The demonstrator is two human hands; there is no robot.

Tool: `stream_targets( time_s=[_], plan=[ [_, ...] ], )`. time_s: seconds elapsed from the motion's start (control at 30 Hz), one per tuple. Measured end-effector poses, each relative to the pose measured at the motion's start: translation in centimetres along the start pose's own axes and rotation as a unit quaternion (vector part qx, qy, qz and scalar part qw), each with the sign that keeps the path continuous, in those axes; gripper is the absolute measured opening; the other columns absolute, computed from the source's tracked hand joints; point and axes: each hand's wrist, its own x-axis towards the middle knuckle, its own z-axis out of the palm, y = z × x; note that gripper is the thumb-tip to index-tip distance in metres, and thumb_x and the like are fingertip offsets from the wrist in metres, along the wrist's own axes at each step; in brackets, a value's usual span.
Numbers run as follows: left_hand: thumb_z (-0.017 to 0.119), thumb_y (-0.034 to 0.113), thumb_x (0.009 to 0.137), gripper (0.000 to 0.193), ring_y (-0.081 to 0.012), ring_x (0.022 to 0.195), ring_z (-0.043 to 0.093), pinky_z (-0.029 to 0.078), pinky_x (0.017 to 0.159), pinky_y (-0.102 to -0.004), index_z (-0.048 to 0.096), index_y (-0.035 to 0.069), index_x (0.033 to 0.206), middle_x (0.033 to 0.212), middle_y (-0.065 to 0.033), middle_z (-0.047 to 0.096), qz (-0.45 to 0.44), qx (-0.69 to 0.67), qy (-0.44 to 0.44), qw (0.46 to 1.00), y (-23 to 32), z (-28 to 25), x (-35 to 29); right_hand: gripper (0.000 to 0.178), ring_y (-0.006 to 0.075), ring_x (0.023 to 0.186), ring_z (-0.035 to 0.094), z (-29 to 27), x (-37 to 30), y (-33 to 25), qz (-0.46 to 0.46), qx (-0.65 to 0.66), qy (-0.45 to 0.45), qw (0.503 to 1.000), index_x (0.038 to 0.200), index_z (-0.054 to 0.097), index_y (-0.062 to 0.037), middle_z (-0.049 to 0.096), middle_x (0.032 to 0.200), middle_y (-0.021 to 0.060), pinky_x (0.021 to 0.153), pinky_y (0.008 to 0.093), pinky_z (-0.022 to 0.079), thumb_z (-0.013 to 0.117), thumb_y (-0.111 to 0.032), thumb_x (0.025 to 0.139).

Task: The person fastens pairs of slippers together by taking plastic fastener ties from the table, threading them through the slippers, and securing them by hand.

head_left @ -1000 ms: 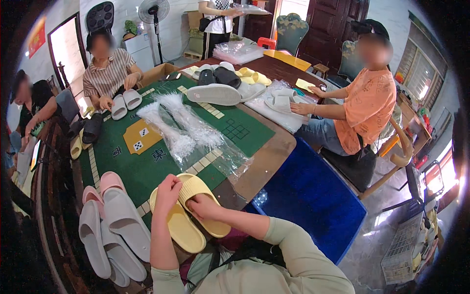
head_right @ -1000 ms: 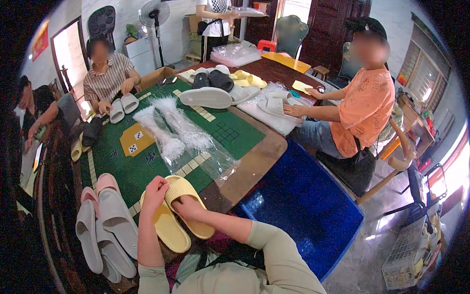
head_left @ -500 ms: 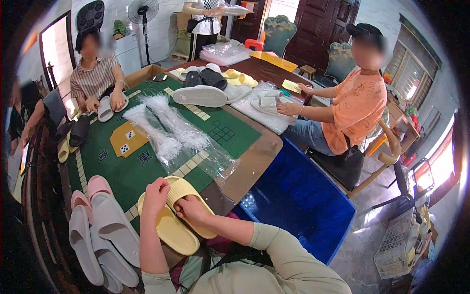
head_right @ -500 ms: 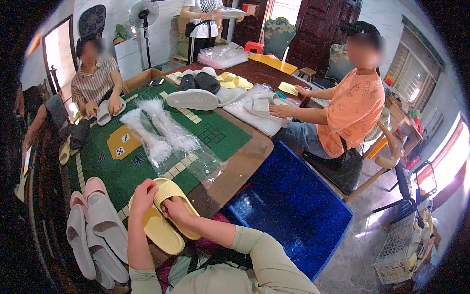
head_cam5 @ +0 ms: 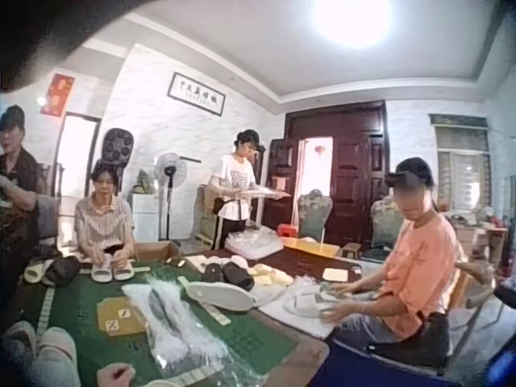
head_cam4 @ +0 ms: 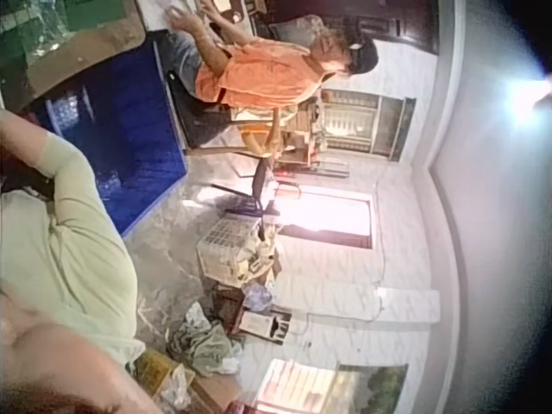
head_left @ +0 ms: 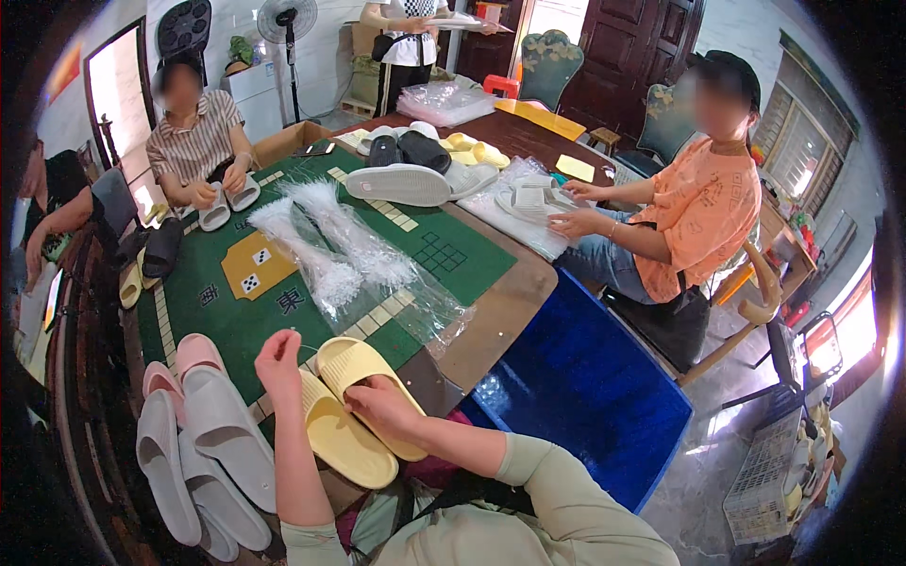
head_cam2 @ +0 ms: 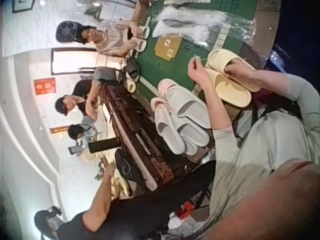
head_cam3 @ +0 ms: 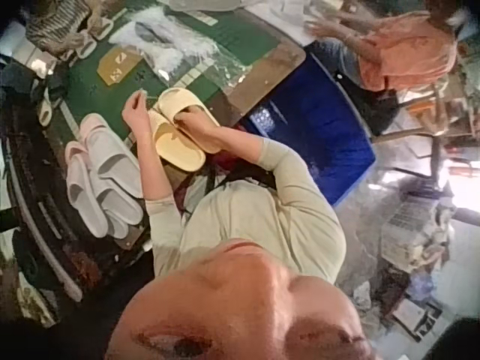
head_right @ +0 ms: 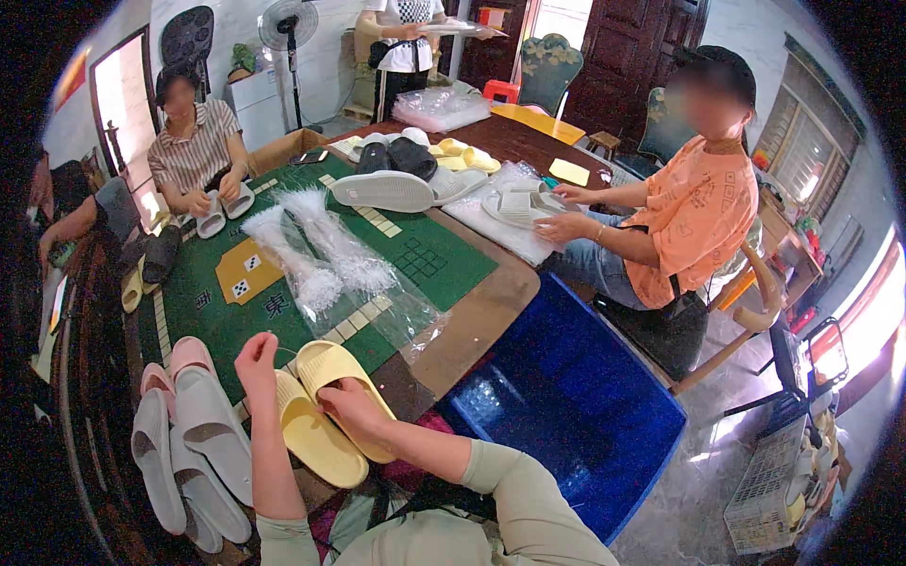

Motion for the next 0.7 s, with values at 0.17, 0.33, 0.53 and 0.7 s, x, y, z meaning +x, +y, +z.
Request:
stream_targets(
  time_s=[0.17,0.33,0.53,0.7],
  plan=[
    [0.069,0.007,0.084,0.013,-0.0071,0.076,0.056,0.046,0.069,-0.0213,0.067,-0.002,0.094,0.085,-0.0007,0.064,0.005,-0.054,0.087,0.995,-1.0,-1.0,-0.2,0.041,0.0151,0.103,0.055,-0.2,-2.0,-3.0,0.035,-0.212,-0.14,0.967,0.124,0.05,0.0018,0.057,0.113,0.0086,0.092,0.029,0.044,0.06,-0.02,0.091],
    [0.071,0.009,0.083,0.014,-0.0062,0.075,0.055,0.045,0.069,-0.0203,0.068,-0.001,0.093,0.084,-0.0002,0.065,-0.032,-0.086,0.085,0.992,0.3,0.0,-0.3,0.021,0.013,0.084,0.064,0.4,-1.6,-8.7,-0.097,-0.602,-0.093,0.787,0.101,0.069,-0.0034,0.069,0.097,0.0066,0.069,0.0279,0.051,0.067,-0.017,0.085],
    [0.068,0.006,0.085,0.008,-0.0054,0.076,0.056,0.045,0.071,-0.0197,0.067,0.001,0.092,0.084,0.0006,0.065,-0.068,-0.181,0.066,0.979,1.0,0.4,-0.8,0.027,0.0103,0.07,0.058,2.7,6.8,-8.2,-0.22,-0.531,-0.117,0.81,0.107,0.065,-0.0027,0.068,0.095,0.0043,0.063,0.0249,0.048,0.069,-0.015,0.083],
    [0.068,0.006,0.086,0.009,-0.0041,0.077,0.054,0.043,0.071,-0.0195,0.067,0.001,0.093,0.085,0.0027,0.063,-0.112,-0.224,0.08,0.965,0.7,-0.3,-1.5,0.024,0.0094,0.068,0.06,2.9,10.2,-6.0,-0.103,-0.521,-0.196,0.824,0.102,0.067,-0.002,0.069,0.089,0.0063,0.062,0.0255,0.049,0.069,-0.017,0.083]
  ],
)
